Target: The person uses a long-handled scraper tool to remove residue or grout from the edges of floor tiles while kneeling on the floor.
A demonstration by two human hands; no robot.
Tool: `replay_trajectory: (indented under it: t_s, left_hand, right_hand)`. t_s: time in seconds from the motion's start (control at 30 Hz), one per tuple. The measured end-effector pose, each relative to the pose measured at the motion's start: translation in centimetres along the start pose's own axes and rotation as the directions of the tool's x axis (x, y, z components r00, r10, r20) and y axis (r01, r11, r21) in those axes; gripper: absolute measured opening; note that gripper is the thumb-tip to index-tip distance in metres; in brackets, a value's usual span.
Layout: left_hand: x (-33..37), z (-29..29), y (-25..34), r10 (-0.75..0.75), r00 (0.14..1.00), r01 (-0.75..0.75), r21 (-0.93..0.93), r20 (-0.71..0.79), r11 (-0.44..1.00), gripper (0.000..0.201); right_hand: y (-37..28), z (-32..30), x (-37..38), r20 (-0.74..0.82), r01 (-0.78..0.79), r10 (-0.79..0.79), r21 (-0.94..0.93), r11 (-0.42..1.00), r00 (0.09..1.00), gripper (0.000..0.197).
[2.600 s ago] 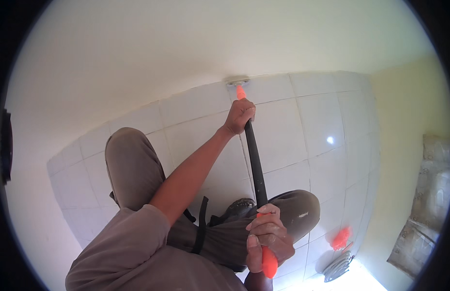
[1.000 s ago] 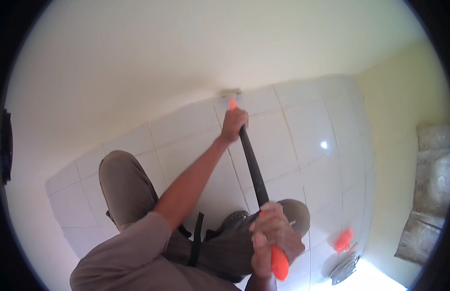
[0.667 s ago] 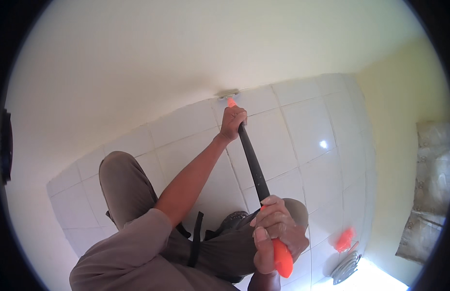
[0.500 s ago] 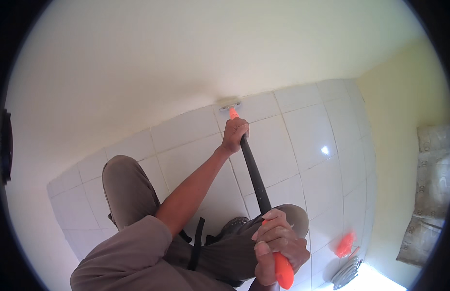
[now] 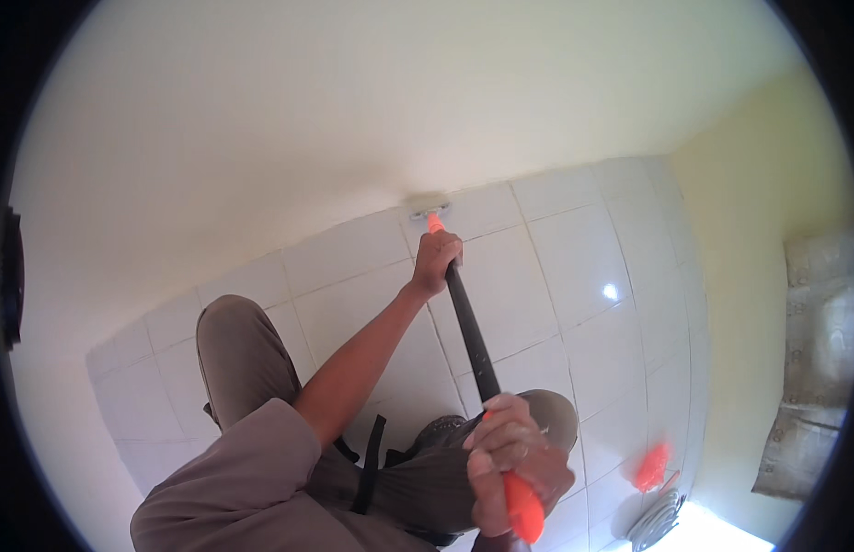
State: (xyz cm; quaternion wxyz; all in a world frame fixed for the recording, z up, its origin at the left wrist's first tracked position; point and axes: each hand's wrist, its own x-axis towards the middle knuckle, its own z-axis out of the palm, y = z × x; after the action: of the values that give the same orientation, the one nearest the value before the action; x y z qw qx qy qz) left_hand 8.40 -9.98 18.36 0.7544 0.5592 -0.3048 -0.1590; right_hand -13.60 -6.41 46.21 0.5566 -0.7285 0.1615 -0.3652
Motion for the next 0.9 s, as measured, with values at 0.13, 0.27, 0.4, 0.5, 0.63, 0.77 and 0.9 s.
replay_trajectory:
  t_s: [0.13,0.27,0.4,0.5,0.63,0.77,0.9]
  left_hand:
    - [2.5,-1.3,-0.1,-0.012,0.998,0.007,0.073,0.069,0.997,0.037]
    - [0.6,-1.2,-0.1,-0.009,1.0,0.009,0.102,-0.001,0.995,0.038]
    - [1.1,-1.8,0.2,-0.005,1.0,0.005,0.018,0.002,1.0,0.036]
    - [0.4,-1.5,0.4,-0.016,1.0,0.017,0.059,-0.013,0.998,0.035]
    - [0.2,-2.2,0.4,0.041,0.999,-0.039,0.071,-0.028,0.997,0.035]
    - [0.4,-2.3,0.1,0.032,0.999,-0.032,0.097,0.001,0.995,0.035]
    - [0.7,-2.4,0.2,0.042,0.999,-0.043,0.062,0.008,0.997,0.037]
  right_hand:
    - [1.6,0.6,0.8,-0.084,0.037,-0.031,0.066,0.997,0.996,0.032]
    - [0.6,0.0,-0.3,-0.058,-0.062,0.067,0.083,0.995,0.996,0.025]
    - [1.0,0.5,-0.4,-0.036,-0.06,0.064,0.103,0.993,0.997,0.025]
    - [0.9,0.5,-0.3,-0.044,-0.028,0.032,0.082,0.996,0.999,0.024]
    - [1.1,1.0,-0.3,-0.025,-0.049,0.051,0.064,0.997,0.998,0.024]
    - [1.1,1.2,-0.5,-0.034,-0.006,0.008,0.056,0.998,0.999,0.026]
    - [1.3,1.4,-0.3,-0.118,-0.035,0.055,0.167,0.985,0.991,0.024]
